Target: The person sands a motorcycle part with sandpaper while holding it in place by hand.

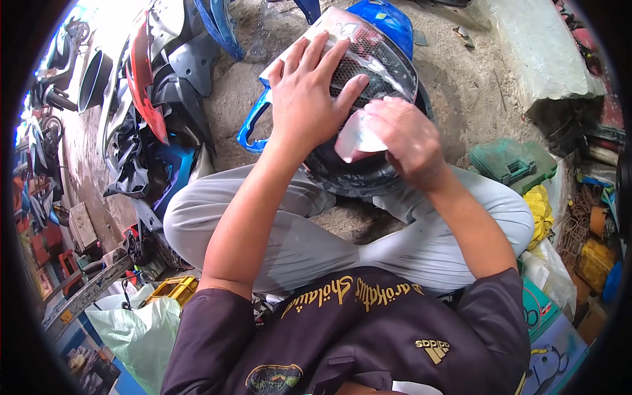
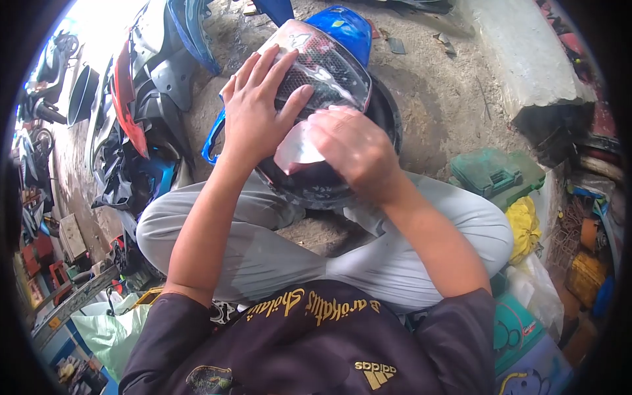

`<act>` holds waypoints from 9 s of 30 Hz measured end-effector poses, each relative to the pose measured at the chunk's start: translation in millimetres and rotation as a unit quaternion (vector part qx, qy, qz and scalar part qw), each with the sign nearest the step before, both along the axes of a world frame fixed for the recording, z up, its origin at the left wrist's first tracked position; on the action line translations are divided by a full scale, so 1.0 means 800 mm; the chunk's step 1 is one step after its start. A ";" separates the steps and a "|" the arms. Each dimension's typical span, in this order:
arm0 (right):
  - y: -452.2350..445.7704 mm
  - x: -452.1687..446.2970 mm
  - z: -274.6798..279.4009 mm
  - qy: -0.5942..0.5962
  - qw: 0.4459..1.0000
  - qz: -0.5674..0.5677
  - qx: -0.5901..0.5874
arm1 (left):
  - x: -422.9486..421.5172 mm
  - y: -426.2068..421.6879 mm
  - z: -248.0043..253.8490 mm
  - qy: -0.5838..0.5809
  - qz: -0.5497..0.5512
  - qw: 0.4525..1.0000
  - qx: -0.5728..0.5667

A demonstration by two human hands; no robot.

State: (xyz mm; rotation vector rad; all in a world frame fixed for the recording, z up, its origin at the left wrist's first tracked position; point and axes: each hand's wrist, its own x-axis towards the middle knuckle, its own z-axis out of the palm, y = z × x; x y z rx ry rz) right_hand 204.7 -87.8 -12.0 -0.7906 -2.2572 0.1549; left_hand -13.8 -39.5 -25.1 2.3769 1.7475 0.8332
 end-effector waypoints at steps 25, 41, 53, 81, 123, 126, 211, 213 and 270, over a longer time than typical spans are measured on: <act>0.018 0.008 0.002 -0.009 1.000 0.013 -0.004 | -0.009 0.004 0.000 -0.053 -0.039 0.998 0.025; 0.015 0.017 0.007 0.012 1.000 -0.003 -0.020 | -0.020 0.008 -0.001 -0.049 -0.033 0.998 -0.003; 0.019 -0.002 0.003 0.001 0.999 0.029 -0.024 | -0.017 0.007 0.002 -0.040 -0.040 0.998 -0.004; 0.021 -0.002 0.012 -0.004 0.999 0.033 -0.028 | -0.016 0.010 0.002 -0.048 -0.050 0.998 0.008; 0.018 0.018 0.023 0.014 0.999 -0.010 -0.038 | -0.038 0.025 -0.006 -0.100 -0.050 0.993 -0.043; 0.011 0.018 0.019 0.024 0.999 -0.034 -0.030 | -0.032 0.021 -0.007 -0.103 -0.054 0.993 -0.023; 0.038 0.041 -0.013 0.596 0.697 -0.190 -0.350 | 0.043 -0.113 0.056 -0.244 0.109 0.951 -0.155; 0.048 0.039 -0.016 0.578 0.707 -0.199 -0.355 | 0.054 -0.130 0.037 -0.237 0.122 0.954 -0.140; 0.031 0.042 -0.052 0.086 0.991 -0.058 -0.080 | 0.009 -0.045 -0.006 -0.015 -0.007 0.999 -0.041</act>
